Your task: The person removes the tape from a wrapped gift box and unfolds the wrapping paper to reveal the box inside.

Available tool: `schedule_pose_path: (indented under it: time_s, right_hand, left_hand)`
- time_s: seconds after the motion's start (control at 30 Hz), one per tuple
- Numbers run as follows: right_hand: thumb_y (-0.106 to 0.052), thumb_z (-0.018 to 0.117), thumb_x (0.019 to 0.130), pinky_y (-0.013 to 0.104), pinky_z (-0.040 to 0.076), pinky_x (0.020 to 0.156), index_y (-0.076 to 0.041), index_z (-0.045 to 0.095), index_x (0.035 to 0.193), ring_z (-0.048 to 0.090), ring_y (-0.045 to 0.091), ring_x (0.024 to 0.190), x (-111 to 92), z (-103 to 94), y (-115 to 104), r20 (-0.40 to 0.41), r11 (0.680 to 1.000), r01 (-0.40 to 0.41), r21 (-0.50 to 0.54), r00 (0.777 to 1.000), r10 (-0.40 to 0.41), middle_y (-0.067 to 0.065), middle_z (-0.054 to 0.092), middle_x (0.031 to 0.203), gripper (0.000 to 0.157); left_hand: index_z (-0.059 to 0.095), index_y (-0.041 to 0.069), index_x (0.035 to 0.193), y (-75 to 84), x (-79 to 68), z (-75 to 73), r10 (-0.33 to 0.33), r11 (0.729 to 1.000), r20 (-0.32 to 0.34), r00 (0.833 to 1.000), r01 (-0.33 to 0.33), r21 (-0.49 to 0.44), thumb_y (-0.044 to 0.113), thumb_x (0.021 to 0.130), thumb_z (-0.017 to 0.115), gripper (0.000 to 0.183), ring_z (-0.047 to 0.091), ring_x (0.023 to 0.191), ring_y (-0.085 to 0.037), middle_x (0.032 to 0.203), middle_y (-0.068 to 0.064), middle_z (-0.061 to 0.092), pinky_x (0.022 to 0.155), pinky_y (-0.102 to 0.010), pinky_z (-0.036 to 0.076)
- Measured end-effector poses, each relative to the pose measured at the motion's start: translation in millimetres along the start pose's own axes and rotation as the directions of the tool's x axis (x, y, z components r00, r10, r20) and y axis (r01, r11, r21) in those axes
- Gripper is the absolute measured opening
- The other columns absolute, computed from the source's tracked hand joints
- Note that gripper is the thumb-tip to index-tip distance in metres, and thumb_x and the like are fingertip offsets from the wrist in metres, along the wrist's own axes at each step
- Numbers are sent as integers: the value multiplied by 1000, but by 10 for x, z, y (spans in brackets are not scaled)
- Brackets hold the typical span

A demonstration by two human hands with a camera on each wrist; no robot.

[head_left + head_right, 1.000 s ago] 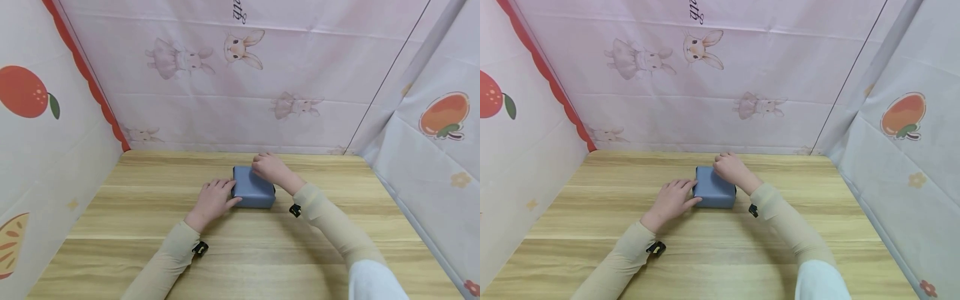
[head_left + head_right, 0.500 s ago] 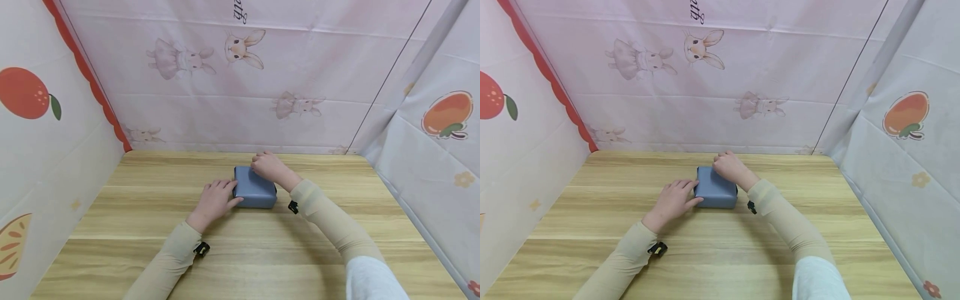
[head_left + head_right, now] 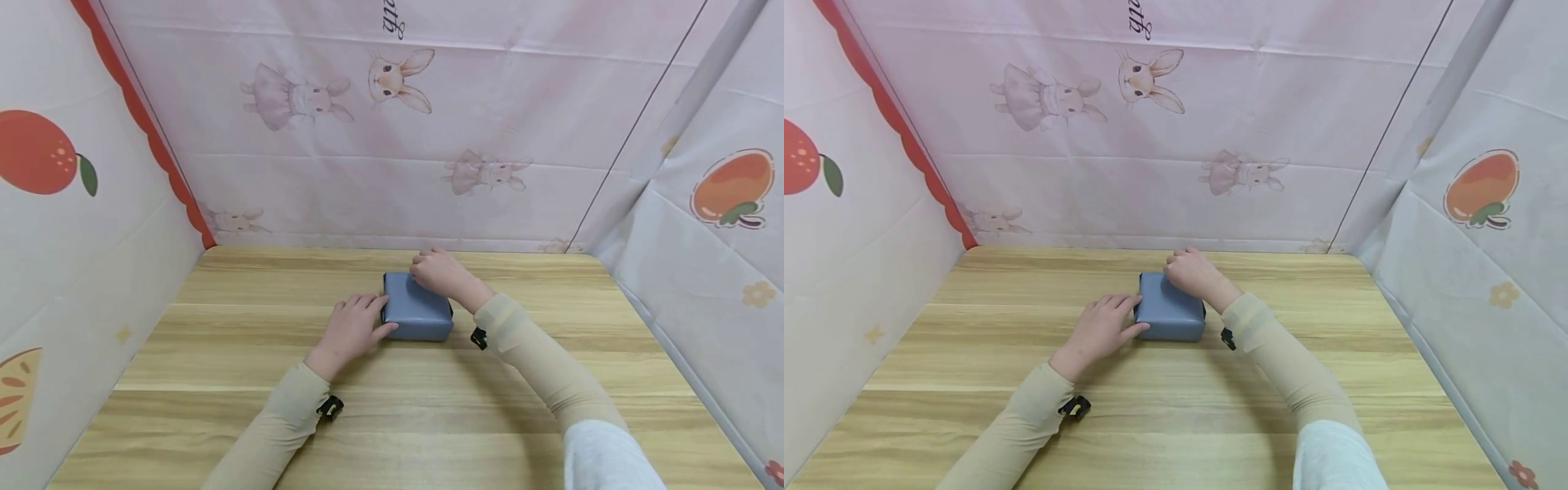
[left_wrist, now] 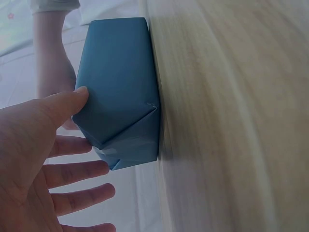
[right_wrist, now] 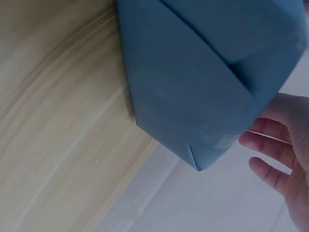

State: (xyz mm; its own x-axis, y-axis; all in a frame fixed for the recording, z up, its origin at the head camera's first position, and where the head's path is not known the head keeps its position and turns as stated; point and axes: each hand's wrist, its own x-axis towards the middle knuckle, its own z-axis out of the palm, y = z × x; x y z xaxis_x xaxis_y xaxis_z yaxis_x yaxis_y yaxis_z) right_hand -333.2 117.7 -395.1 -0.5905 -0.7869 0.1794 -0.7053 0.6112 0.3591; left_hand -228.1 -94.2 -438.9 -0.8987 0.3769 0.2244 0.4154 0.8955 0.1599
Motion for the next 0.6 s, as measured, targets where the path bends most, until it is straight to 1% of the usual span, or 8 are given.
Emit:
schedule_pose_path:
  time_s: [0.17, 0.27, 0.43, 0.6]
  right_hand:
    - [-21, 65, 93, 34, 46, 69, -14, 74, 88, 63, 18, 80, 11, 2, -1, -9, 1000, -2, 5, 1000, 2, 0, 71, 86, 12]
    - [-19, 66, 93, 35, 49, 71, -14, 74, 88, 64, 18, 81, 12, 12, -5, -24, 1000, 8, -1, 1000, -8, 0, 71, 86, 10]
    - [-16, 64, 92, 34, 49, 70, -12, 72, 90, 65, 19, 81, 31, 33, -12, -37, 1000, 28, -12, 999, -29, 1, 70, 85, 9]
    - [-14, 66, 91, 36, 52, 70, -9, 70, 88, 64, 21, 78, 78, 66, 34, -37, 999, 24, 35, 999, -23, 4, 68, 84, 7]
  left_hand:
    - [53, 17, 140, 8, -3, -19, 3, 1000, -12, 1000, -3, -6, 57, 93, 55, 62, 56, 122, -32, 134, -8, 60, 94, -54, 48]
    - [54, 15, 139, 14, -3, -29, 6, 1000, -21, 1000, -7, -12, 56, 93, 57, 62, 57, 120, -33, 132, -10, 61, 93, -54, 48]
    - [54, 15, 139, 13, -2, -25, 4, 1000, -21, 1000, -4, -20, 55, 93, 57, 62, 57, 120, -33, 132, -10, 61, 93, -54, 48]
    - [54, 15, 139, 0, 2, -2, 7, 1000, -25, 1000, -8, -20, 55, 92, 57, 62, 57, 121, -33, 132, -9, 61, 93, -54, 49]
